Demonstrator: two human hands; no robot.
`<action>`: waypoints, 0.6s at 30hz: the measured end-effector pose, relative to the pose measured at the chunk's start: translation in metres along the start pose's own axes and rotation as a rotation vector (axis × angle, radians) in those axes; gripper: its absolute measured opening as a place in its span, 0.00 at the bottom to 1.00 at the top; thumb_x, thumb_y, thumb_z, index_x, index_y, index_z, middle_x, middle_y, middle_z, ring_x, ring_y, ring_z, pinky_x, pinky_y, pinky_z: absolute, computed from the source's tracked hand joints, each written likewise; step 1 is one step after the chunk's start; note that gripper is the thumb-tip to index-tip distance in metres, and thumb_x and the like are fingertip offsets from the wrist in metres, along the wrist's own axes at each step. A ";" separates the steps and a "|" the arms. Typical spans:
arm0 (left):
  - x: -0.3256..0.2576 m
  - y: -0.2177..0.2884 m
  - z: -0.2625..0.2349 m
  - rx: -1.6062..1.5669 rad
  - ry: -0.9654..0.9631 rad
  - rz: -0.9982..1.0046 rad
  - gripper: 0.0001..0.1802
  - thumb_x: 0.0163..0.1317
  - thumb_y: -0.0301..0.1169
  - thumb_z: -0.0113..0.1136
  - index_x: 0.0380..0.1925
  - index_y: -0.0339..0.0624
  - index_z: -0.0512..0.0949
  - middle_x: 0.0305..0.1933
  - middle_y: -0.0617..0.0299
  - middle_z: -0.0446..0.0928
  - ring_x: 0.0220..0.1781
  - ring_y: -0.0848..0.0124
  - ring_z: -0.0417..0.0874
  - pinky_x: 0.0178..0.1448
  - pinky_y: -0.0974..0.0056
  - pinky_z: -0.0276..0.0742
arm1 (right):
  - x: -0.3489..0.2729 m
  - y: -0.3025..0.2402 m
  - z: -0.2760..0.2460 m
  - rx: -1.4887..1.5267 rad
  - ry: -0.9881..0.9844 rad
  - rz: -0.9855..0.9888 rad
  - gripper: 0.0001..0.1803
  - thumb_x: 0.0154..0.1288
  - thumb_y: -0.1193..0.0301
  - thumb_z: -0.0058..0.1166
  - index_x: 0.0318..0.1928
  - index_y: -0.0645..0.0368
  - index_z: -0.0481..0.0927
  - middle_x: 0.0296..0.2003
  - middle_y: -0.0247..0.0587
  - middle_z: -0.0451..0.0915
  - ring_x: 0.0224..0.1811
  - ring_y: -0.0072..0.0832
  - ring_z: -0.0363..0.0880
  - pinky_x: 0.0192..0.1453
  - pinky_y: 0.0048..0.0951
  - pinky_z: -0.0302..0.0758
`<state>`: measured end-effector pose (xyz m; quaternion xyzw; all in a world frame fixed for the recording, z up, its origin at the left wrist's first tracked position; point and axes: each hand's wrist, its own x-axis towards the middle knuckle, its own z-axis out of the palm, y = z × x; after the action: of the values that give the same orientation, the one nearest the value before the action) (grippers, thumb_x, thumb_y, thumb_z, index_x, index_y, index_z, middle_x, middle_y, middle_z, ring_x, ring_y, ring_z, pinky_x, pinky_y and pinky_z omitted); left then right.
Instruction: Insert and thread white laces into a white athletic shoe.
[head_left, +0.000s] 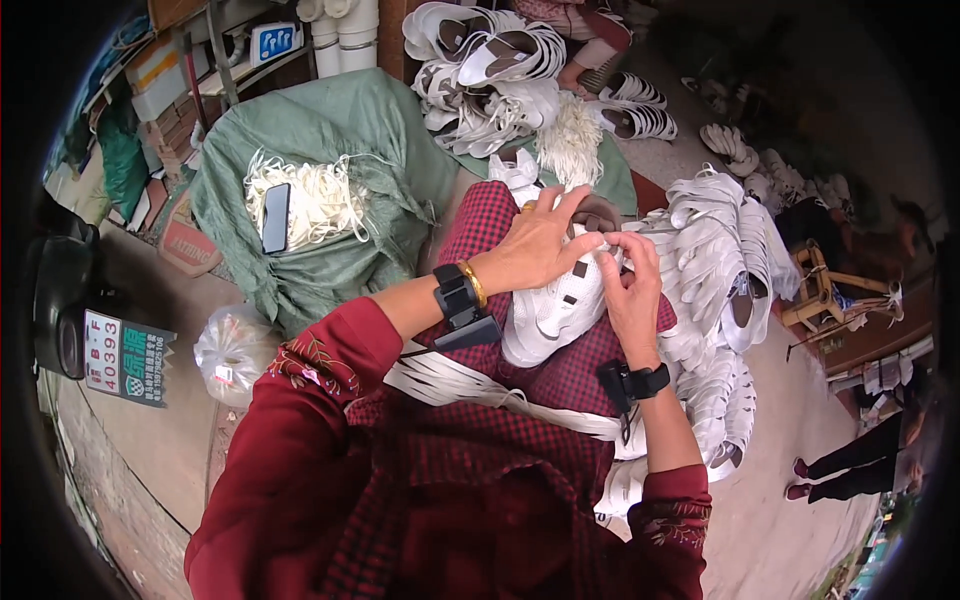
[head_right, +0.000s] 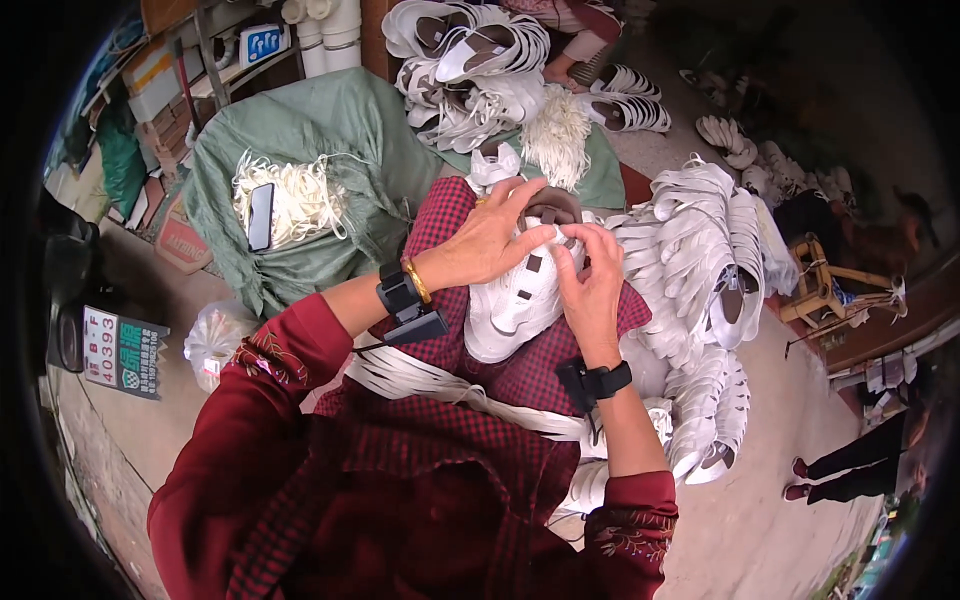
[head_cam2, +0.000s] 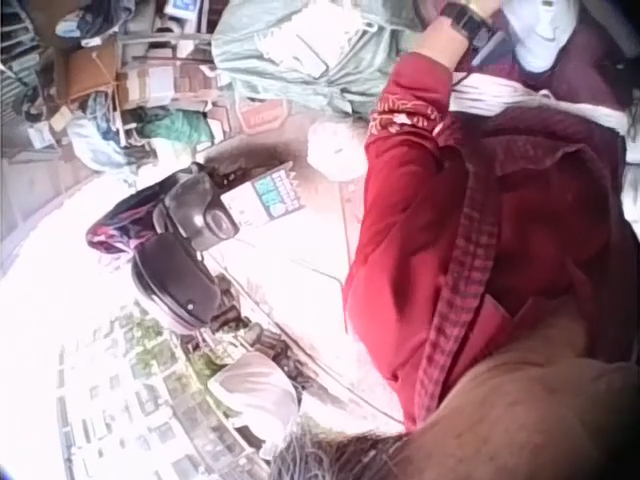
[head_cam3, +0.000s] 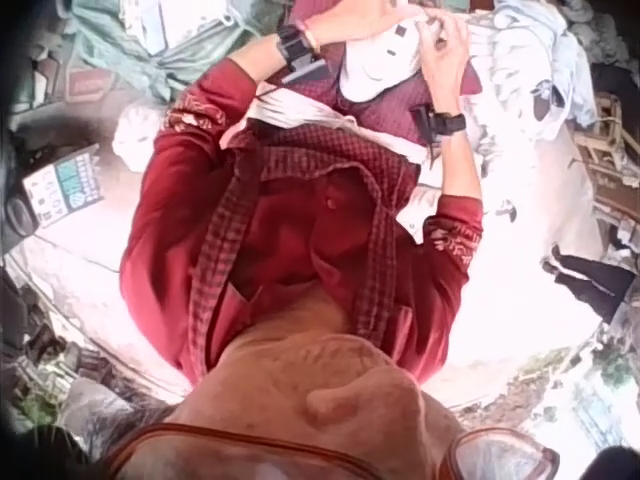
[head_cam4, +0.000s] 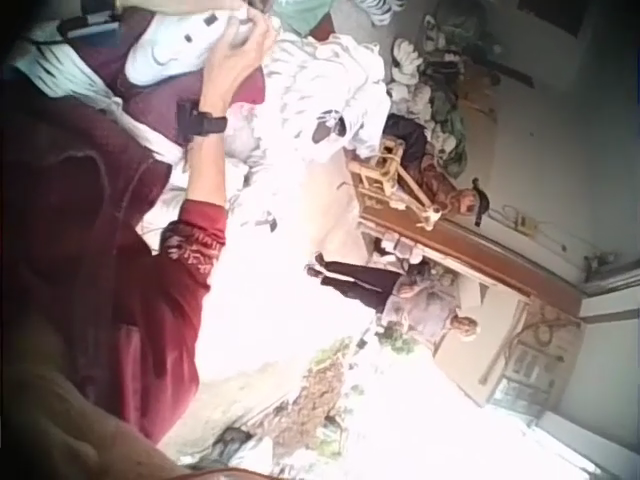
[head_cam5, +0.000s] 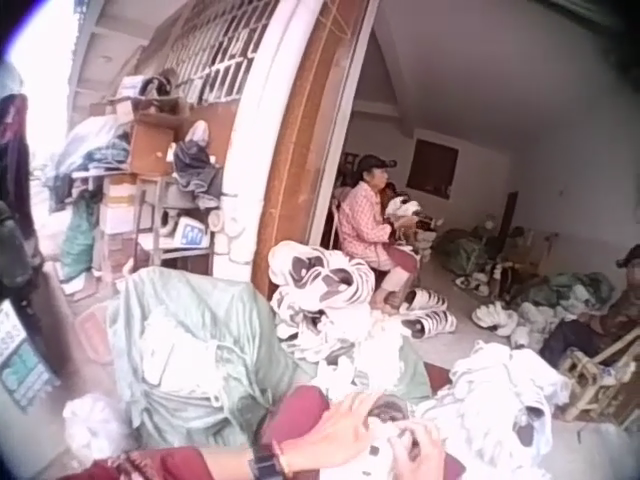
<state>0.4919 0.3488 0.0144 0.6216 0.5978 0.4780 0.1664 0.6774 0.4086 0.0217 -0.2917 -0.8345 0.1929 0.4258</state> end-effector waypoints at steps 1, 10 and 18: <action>-0.005 0.006 -0.005 0.173 0.004 0.123 0.36 0.72 0.52 0.52 0.69 0.36 0.64 0.71 0.33 0.61 0.69 0.35 0.68 0.69 0.47 0.68 | 0.000 0.000 -0.003 0.112 -0.048 0.055 0.13 0.66 0.71 0.60 0.50 0.59 0.81 0.50 0.46 0.78 0.53 0.44 0.74 0.60 0.40 0.70; 0.026 0.017 -0.021 0.279 -0.231 0.215 0.29 0.66 0.49 0.61 0.57 0.39 0.70 0.54 0.41 0.74 0.56 0.42 0.79 0.59 0.46 0.75 | 0.033 0.007 -0.025 0.032 -0.282 -0.205 0.12 0.70 0.66 0.59 0.43 0.64 0.77 0.39 0.48 0.75 0.42 0.44 0.75 0.49 0.38 0.73; 0.037 0.012 -0.010 0.149 -0.295 0.189 0.29 0.62 0.44 0.63 0.57 0.35 0.75 0.58 0.39 0.72 0.58 0.43 0.78 0.64 0.49 0.74 | 0.045 0.012 -0.017 0.061 -0.209 -0.163 0.17 0.69 0.65 0.62 0.30 0.66 0.77 0.24 0.45 0.68 0.26 0.40 0.69 0.32 0.37 0.67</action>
<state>0.4847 0.3754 0.0433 0.7488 0.5397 0.3497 0.1603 0.6739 0.4479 0.0510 -0.1882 -0.8889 0.2123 0.3597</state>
